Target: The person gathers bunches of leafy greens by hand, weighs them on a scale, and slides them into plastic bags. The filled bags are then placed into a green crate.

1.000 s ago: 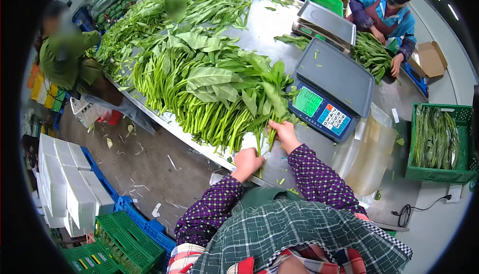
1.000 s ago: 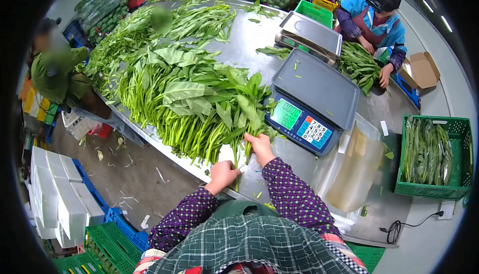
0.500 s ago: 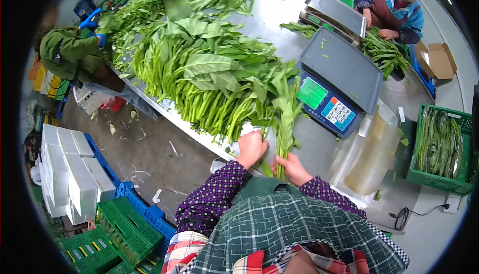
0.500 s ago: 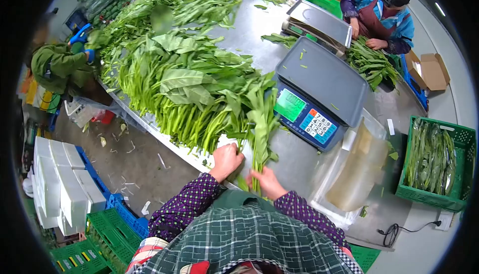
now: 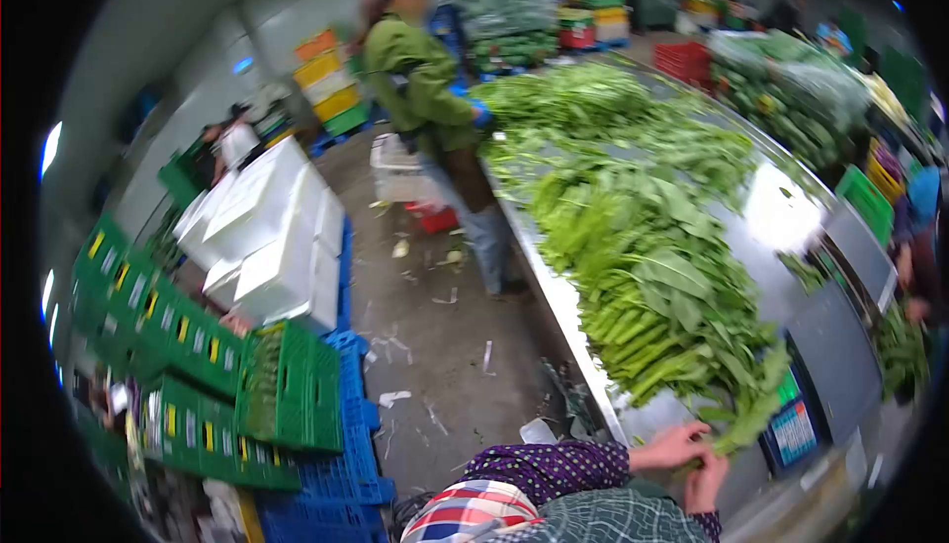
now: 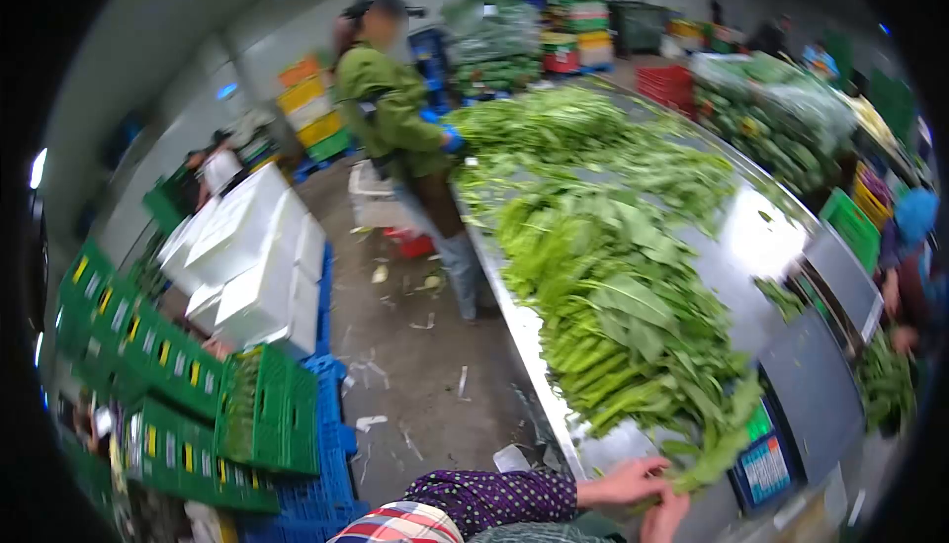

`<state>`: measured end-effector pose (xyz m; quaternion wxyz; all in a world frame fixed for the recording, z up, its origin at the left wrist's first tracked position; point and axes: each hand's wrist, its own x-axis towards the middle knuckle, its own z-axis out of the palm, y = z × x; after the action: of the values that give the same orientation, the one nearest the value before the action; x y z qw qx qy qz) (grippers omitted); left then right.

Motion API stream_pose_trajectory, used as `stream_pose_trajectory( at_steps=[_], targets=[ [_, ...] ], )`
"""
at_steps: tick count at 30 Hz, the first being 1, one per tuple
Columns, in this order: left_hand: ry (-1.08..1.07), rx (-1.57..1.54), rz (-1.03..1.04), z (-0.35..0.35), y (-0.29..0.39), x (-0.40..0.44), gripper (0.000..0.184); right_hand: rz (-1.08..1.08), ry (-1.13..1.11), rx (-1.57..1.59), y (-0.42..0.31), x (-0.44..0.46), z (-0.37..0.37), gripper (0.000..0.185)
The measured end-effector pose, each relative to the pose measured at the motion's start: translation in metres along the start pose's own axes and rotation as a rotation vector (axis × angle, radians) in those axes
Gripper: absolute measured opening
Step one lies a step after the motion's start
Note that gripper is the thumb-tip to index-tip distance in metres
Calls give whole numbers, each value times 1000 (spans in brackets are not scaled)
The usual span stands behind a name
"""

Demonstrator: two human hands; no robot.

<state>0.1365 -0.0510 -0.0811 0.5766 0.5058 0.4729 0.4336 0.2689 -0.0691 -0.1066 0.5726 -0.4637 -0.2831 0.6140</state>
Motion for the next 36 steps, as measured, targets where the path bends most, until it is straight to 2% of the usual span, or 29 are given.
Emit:
stream_pose_trajectory(
  at_steps=[1,2,4,5,6,7,8,11,12,13,14,15,17,18,19,20,21,22,23,24,25,26,27,28,29,31,32,34,36],
  targets=[
    [125,-61,105,7,7,-11,33,50,-61,-67,-26,5,-1,15],
    [178,-62,114,1,16,-14,33,-73,-7,-19,-35,10,-1,16],
    [-358,-155,-328,-5,28,-23,47,-108,15,45,-51,20,-2,16],
    [-346,-162,-317,-1,23,-23,47,-116,13,69,-57,24,-1,16],
    [-363,-232,-324,7,12,-23,31,-120,-2,63,-61,22,7,16],
    [-379,-302,-331,15,0,-22,30,-121,25,54,-63,17,16,15],
    [-347,-268,-229,21,-14,-19,33,-119,54,44,-65,13,21,15],
    [-369,-267,-118,4,15,-34,35,-66,134,-17,-87,37,-2,15],
    [-363,-265,-120,-5,25,-31,35,-131,164,11,-109,37,0,15],
    [-346,147,-98,-15,35,-28,41,-197,197,42,-131,39,3,16],
    [-325,557,-73,-18,39,-28,62,-226,216,63,-134,60,-25,18],
    [-329,556,-74,-15,32,-28,62,-226,220,62,-132,50,-18,18],
    [266,829,435,-4,14,-20,62,-197,206,45,-127,24,9,18],
    [242,687,410,-1,19,-19,61,67,81,-1,-110,18,-3,18],
    [182,527,369,4,30,-24,61,101,16,198,-85,-6,15,23],
    [174,494,482,4,41,-33,60,243,-96,68,-61,-31,27,26],
    [166,435,591,3,49,-40,59,-53,-357,-633,-40,-52,10,27],
    [77,506,577,5,49,-49,57,106,-230,-147,-15,-67,9,26],
    [11,603,589,5,50,-50,55,169,-130,-162,-28,-65,27,22],
    [-49,576,606,9,54,-49,55,70,-154,-45,-35,-68,34,18],
    [15,543,626,9,59,-49,52,56,-117,-37,-44,-64,31,18],
    [97,518,648,6,63,-45,49,137,-139,62,-51,-58,32,18],
    [81,515,655,5,71,-44,49,219,-164,159,-57,-54,33,18],
    [89,537,735,7,78,-43,47,-4,-159,-196,-54,-47,33,18],
    [105,560,812,6,82,-42,45,-8,-157,-195,-56,-48,38,18],
    [135,565,811,-1,82,-39,44,61,-97,19,-63,-56,62,20],
    [164,566,813,-6,82,-36,43,55,-109,23,-67,-58,74,20],
    [180,548,792,-15,81,-37,42,325,75,350,-74,-59,93,17],
    [191,457,788,-36,73,-30,41,281,0,351,-70,-51,87,14]
  ],
)
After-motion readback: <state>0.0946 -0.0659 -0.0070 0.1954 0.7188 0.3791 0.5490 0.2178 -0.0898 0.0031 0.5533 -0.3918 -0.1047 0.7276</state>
